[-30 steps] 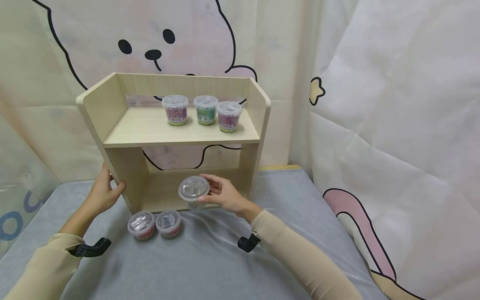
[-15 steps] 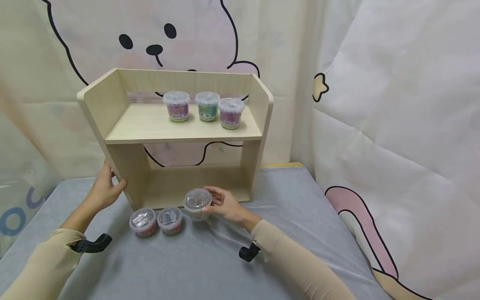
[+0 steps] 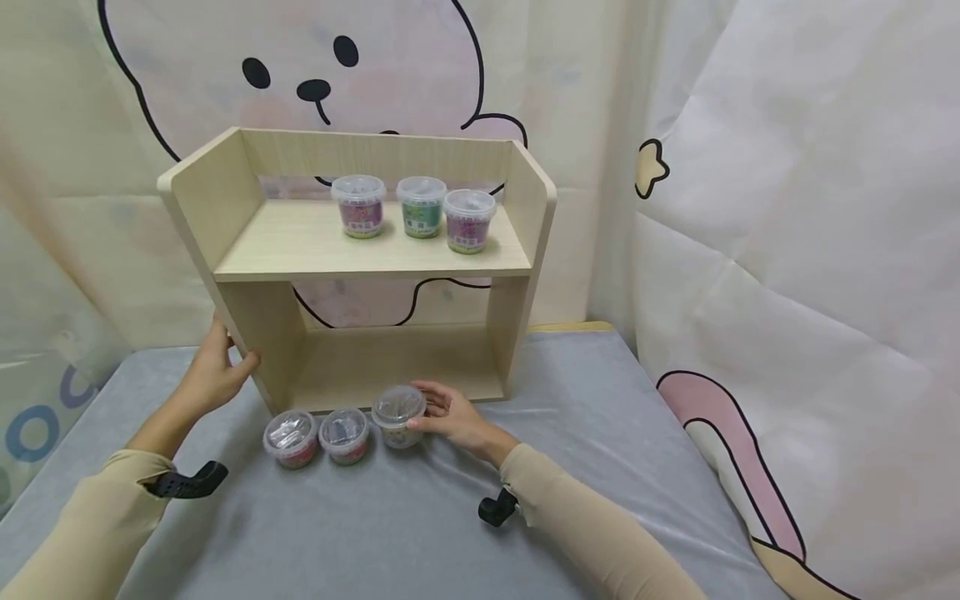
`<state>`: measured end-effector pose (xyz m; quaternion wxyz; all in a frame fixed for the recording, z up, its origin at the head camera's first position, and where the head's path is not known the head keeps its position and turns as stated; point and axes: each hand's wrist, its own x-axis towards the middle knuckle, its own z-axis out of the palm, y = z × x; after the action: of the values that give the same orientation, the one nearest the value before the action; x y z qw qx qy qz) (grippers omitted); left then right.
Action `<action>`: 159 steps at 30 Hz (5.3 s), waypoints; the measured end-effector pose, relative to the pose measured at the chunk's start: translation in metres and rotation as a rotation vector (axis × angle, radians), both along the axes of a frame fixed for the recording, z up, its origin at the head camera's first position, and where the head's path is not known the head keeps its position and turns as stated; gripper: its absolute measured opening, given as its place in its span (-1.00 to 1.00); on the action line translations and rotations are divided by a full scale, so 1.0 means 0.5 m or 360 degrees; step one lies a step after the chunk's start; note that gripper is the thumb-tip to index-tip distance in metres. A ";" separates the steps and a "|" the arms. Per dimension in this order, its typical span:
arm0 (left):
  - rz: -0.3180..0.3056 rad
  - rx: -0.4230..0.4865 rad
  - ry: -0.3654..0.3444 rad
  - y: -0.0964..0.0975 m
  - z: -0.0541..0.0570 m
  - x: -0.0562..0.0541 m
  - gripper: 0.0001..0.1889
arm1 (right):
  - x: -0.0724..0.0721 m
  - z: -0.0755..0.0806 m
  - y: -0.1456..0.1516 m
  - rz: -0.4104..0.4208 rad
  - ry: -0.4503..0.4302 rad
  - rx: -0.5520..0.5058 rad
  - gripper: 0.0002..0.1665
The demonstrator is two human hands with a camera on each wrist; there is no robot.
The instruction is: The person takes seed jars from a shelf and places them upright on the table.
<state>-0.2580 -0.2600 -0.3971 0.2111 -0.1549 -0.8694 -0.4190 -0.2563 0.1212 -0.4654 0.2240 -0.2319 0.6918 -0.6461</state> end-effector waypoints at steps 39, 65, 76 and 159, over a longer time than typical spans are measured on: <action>0.0043 -0.0015 -0.0047 0.003 -0.003 0.004 -0.04 | -0.020 -0.008 0.016 0.0334 0.0079 0.0211 -0.16; 0.0038 -0.0009 -0.0008 0.003 -0.006 0.006 -0.02 | 0.007 0.168 0.011 0.0298 0.0404 0.0137 -0.38; 0.0066 -0.0016 -0.0039 0.000 -0.007 0.012 -0.03 | 0.011 0.236 -0.011 0.0348 0.0467 0.0107 -0.38; 0.0031 -0.0012 0.0066 0.002 -0.016 -0.004 -0.18 | -0.165 0.495 -0.175 -0.0432 0.0570 0.0347 0.01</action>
<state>-0.2603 -0.2591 -0.4051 0.2326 -0.1559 -0.8679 -0.4104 -0.3386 0.0337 -0.2181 0.0326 -0.2221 0.8109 -0.5404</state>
